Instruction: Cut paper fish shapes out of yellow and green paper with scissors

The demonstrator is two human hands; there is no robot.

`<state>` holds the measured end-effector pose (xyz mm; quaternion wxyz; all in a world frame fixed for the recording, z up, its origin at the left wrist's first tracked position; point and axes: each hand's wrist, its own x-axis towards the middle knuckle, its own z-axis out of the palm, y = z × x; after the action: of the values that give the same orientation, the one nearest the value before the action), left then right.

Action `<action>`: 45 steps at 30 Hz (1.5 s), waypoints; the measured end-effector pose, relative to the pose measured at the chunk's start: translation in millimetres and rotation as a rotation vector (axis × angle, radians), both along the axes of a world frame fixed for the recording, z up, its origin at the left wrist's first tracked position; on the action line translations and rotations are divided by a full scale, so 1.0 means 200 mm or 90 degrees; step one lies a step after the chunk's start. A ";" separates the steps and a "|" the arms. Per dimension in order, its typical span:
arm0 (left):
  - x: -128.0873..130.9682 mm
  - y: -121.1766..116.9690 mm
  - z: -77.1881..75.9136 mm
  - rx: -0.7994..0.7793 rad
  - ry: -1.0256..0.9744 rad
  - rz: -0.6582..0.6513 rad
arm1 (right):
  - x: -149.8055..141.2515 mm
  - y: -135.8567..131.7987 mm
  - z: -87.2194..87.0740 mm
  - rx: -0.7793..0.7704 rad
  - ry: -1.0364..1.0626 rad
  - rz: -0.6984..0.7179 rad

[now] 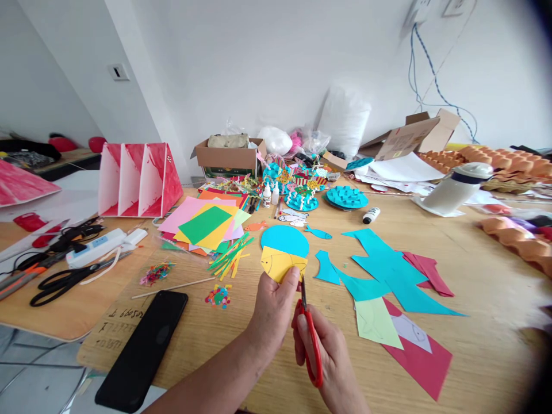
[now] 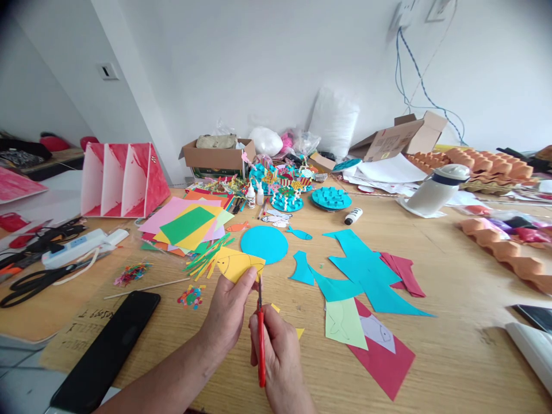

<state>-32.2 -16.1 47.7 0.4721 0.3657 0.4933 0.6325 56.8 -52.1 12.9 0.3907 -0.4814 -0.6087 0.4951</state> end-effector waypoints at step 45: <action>-0.04 0.02 0.00 -0.005 0.026 -0.017 | 0.02 0.02 0.03 -0.035 -0.024 0.055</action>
<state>-40.6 -12.3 47.3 0.4720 0.3832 0.5003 0.6165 61.0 -48.4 18.2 0.3441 -0.4741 -0.6227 0.5188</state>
